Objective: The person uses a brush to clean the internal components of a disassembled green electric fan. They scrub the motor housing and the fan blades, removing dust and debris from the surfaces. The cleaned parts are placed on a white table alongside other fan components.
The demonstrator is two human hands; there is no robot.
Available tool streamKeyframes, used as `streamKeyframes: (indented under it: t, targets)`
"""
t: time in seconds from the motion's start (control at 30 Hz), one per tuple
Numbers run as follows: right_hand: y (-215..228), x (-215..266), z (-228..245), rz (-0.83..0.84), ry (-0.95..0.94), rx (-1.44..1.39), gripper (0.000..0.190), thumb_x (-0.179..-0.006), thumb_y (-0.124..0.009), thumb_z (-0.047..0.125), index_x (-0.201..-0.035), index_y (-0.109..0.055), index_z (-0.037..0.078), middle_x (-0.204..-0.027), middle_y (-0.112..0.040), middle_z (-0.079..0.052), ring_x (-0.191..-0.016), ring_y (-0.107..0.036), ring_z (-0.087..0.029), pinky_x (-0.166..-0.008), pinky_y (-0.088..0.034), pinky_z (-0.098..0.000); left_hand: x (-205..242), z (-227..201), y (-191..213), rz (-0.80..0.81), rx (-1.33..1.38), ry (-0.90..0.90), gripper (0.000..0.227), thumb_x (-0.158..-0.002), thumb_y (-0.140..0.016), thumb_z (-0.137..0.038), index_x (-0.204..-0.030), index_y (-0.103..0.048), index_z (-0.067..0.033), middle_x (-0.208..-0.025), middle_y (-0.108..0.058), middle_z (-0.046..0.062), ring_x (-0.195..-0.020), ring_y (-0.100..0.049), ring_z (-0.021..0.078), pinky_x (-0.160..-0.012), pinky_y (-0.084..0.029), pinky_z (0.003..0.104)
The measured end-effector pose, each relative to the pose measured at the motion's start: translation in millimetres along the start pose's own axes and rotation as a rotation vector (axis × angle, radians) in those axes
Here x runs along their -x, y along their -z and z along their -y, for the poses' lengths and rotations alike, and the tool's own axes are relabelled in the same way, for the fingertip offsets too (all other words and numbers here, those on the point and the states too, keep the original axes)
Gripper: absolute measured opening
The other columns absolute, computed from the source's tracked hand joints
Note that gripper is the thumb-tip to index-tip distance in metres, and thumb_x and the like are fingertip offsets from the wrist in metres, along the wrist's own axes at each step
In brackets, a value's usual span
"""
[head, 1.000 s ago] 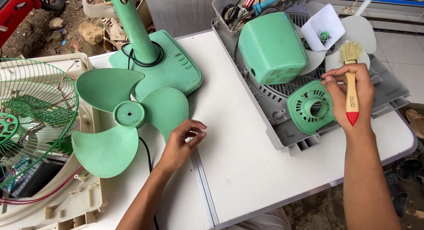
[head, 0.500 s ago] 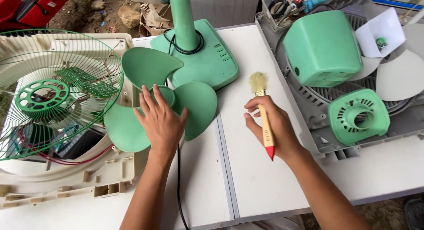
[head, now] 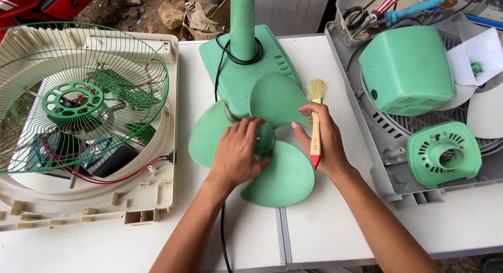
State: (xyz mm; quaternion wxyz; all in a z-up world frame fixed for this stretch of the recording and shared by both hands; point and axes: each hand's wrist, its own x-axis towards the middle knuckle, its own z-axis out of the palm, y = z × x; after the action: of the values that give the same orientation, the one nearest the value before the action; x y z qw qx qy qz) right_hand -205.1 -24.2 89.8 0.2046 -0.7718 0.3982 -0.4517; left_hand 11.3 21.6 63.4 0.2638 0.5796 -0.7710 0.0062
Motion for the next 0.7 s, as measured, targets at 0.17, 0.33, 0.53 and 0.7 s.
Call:
streamKeyframes:
  t: [0.17, 0.33, 0.53, 0.7]
  targets:
    - [8.4, 6.9, -13.0, -0.062, 0.063, 0.184, 0.041, -0.094, -0.074, 0.008, -0.127, -0.05, 0.004, -0.126, -0.062, -0.017, -0.121, -0.06, -0.039, -0.102, -0.051, -0.05, 1.8, -19.7, 17.2, 0.208, 0.083, -0.253, 0.081, -0.057, -0.078, -0.028, -0.131, -0.048, -0.0105, -0.116, -0.059, 0.007, -0.114, -0.063, 0.0306, -0.103, -0.045, 0.041]
    - [3.8, 13.4, -28.3, -0.007, 0.065, 0.258, 0.064, -0.084, -0.087, 0.022, -0.128, -0.045, 0.001, -0.138, -0.057, -0.026, -0.129, -0.052, -0.049, -0.109, -0.041, -0.0613, -1.7, -23.0, 28.9, 0.161, -0.098, -0.291, 0.09, -0.056, -0.08, -0.035, -0.137, -0.047, -0.0141, -0.139, -0.052, 0.007, -0.141, -0.045, 0.0265, -0.118, -0.029, 0.053]
    - [4.5, 15.8, -65.6, -0.066, -0.183, 0.073, 0.068, -0.078, -0.093, 0.02, -0.123, -0.043, 0.01, -0.13, -0.059, -0.016, -0.12, -0.057, -0.044, -0.102, -0.045, -0.0529, -1.8, -8.2, 44.4, 0.04, -0.285, -0.191, 0.097, -0.051, -0.09, -0.062, -0.133, -0.059, -0.02, -0.143, -0.051, 0.006, -0.14, -0.043, 0.0262, -0.12, -0.024, 0.059]
    - [17.8, 19.8, -80.0, -0.315, -0.226, -0.277, 0.033, -0.101, -0.074, 0.005, -0.107, -0.043, 0.014, -0.108, -0.054, -0.005, -0.096, -0.058, -0.018, -0.093, -0.049, -0.0341, -3.8, 22.8, 34.6, -0.163, -0.116, -0.165, 0.089, -0.054, -0.093, -0.055, -0.128, -0.06, -0.0182, -0.136, -0.052, 0.005, -0.127, -0.051, 0.0274, -0.116, -0.032, 0.054]
